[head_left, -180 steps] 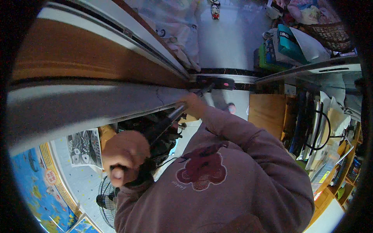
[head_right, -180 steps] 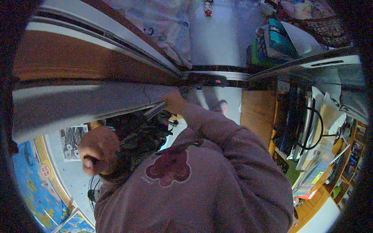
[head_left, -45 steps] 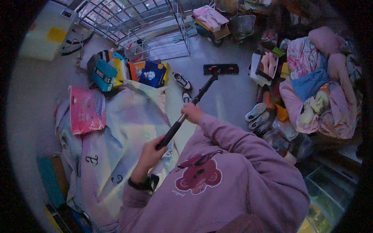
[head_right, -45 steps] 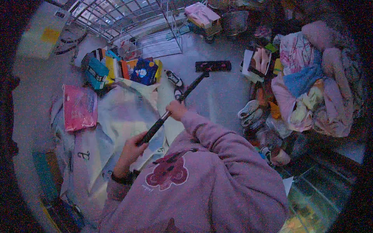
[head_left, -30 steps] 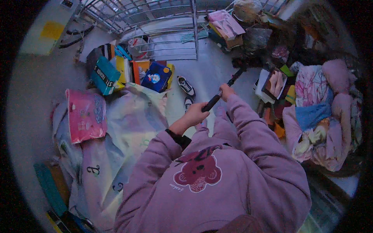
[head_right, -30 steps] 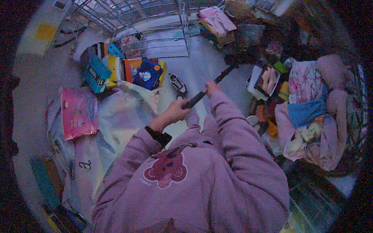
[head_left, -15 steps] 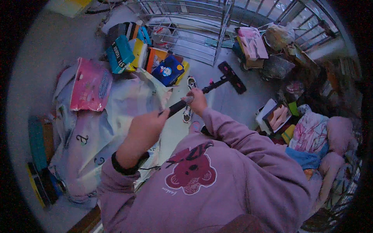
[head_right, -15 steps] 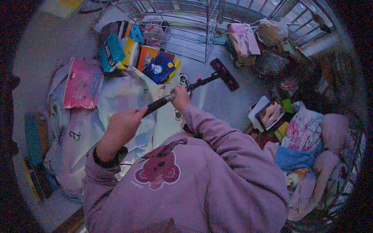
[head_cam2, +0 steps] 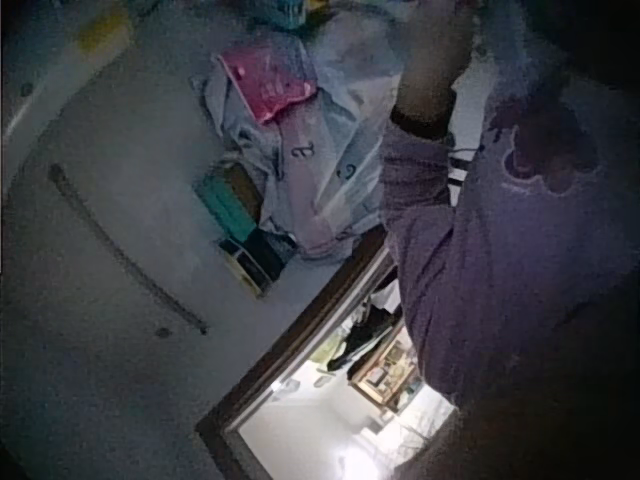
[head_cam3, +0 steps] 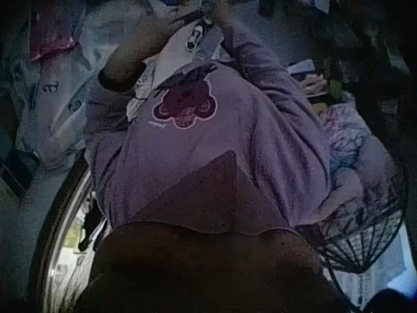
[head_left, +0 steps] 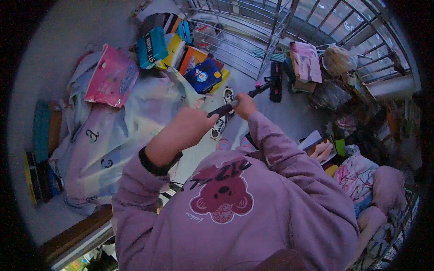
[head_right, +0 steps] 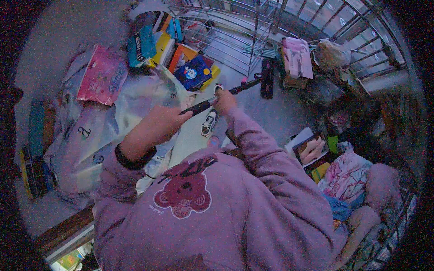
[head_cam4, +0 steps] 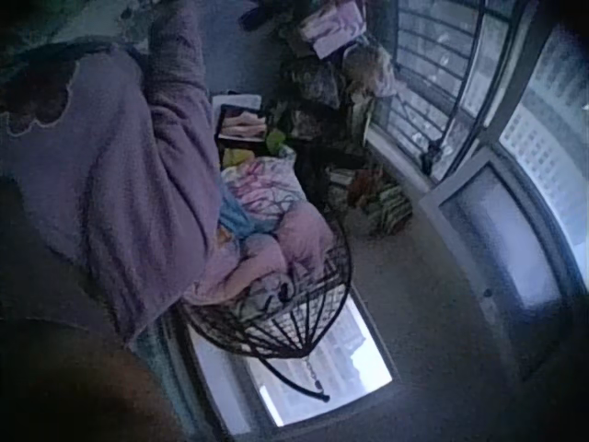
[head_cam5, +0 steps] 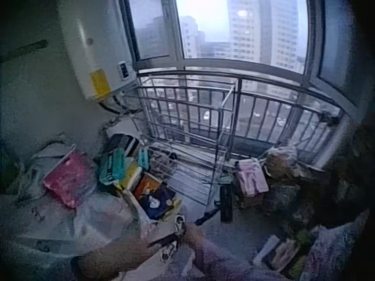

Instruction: The person mops the floor in a bedroom and balcony area using a mop. They move items such as a box and a small stool to reach the floor, then continue mopping around furniture and along walls.

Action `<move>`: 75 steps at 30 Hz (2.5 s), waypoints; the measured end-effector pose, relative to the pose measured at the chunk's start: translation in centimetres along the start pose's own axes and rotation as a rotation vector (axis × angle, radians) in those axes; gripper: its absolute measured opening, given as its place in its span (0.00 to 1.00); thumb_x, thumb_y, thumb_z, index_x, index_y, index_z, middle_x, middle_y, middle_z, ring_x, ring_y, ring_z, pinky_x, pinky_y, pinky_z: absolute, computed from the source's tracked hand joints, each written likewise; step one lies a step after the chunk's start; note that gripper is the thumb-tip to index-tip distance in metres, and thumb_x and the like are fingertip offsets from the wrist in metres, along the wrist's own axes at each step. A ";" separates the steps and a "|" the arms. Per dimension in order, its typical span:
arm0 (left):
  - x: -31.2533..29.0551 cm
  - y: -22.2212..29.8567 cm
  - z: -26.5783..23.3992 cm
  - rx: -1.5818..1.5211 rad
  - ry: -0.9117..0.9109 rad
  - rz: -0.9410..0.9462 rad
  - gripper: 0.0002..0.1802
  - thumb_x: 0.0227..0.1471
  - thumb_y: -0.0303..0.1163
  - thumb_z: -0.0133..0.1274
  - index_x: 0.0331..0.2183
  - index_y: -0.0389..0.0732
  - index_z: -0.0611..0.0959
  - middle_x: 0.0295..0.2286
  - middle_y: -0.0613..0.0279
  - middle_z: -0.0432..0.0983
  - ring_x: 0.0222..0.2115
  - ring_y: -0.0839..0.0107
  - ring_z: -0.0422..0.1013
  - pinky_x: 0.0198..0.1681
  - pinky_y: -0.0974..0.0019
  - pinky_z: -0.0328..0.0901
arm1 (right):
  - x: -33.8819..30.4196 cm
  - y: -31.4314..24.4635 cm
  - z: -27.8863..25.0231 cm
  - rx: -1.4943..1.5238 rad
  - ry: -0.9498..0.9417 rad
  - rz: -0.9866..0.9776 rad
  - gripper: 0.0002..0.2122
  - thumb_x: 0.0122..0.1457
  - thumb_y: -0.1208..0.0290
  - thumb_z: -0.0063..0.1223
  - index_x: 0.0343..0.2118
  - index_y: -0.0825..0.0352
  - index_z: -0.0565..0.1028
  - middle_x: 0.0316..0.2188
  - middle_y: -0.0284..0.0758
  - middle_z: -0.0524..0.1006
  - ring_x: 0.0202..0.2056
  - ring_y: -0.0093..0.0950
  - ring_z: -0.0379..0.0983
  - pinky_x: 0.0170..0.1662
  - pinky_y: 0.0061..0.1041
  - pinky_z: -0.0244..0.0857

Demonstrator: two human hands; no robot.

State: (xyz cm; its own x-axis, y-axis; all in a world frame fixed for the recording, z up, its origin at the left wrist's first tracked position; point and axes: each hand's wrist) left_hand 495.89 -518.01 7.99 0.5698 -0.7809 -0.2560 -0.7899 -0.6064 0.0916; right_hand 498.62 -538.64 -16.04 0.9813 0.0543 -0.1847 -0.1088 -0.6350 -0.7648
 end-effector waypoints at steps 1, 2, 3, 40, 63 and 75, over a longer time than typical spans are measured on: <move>-0.8 0.0 -0.7 -0.021 -0.046 -0.013 0.12 0.50 0.28 0.50 0.39 0.44 0.80 0.22 0.56 0.75 0.25 0.54 0.74 0.26 0.53 0.67 | -0.6 -1.1 -0.2 -0.020 -0.026 -0.010 0.11 0.44 0.72 0.61 0.32 0.67 0.77 0.33 0.46 0.77 0.38 0.46 0.74 0.42 0.39 0.68; -1.6 0.1 -1.7 -0.056 -0.064 -0.051 0.13 0.49 0.27 0.51 0.40 0.43 0.80 0.22 0.56 0.75 0.25 0.54 0.74 0.26 0.53 0.67 | -1.1 -2.2 -0.3 -0.032 -0.049 -0.033 0.10 0.45 0.71 0.60 0.32 0.66 0.77 0.33 0.46 0.77 0.38 0.46 0.74 0.42 0.39 0.68; -2.5 0.2 -2.6 -0.064 -0.080 -0.080 0.14 0.49 0.27 0.51 0.40 0.43 0.80 0.23 0.56 0.75 0.25 0.53 0.74 0.26 0.53 0.67 | -1.4 -3.2 -0.4 -0.192 -0.167 0.003 0.09 0.47 0.69 0.56 0.31 0.66 0.78 0.32 0.46 0.77 0.36 0.46 0.75 0.40 0.41 0.69; -15.2 13.8 -2.4 -0.367 -0.070 -0.546 0.22 0.47 0.28 0.50 0.46 0.34 0.75 0.25 0.51 0.73 0.23 0.52 0.74 0.26 0.54 0.68 | -4.1 5.1 11.6 -0.188 -0.465 -0.301 0.16 0.46 0.64 0.64 0.39 0.58 0.76 0.40 0.44 0.75 0.45 0.44 0.73 0.44 0.40 0.68; -46.0 21.8 7.7 -0.752 -0.018 -1.039 0.27 0.47 0.29 0.56 0.52 0.42 0.74 0.32 0.49 0.76 0.33 0.48 0.73 0.34 0.53 0.68 | -22.4 -6.9 34.5 -0.435 -0.894 -0.685 0.05 0.50 0.68 0.53 0.30 0.59 0.76 0.25 0.35 0.75 0.33 0.39 0.76 0.34 0.50 0.68; -50.1 24.0 9.2 -0.897 0.173 -1.160 0.27 0.44 0.30 0.59 0.50 0.41 0.78 0.31 0.44 0.78 0.32 0.49 0.76 0.35 0.59 0.69 | -24.2 -10.9 35.2 -0.392 -1.075 -0.670 0.08 0.47 0.70 0.54 0.33 0.58 0.76 0.34 0.37 0.76 0.41 0.40 0.75 0.40 0.51 0.65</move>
State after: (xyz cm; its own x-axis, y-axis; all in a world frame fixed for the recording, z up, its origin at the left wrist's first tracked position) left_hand 446.31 -492.02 14.20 0.8414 0.2261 -0.4908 0.4807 -0.7281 0.4887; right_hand 470.46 -505.94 -24.99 0.1937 0.9060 -0.3763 0.5746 -0.4157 -0.7051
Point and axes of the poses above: each hand's wrist, its own x-axis towards the middle knuckle, its own z-axis out of the palm, y = z × x
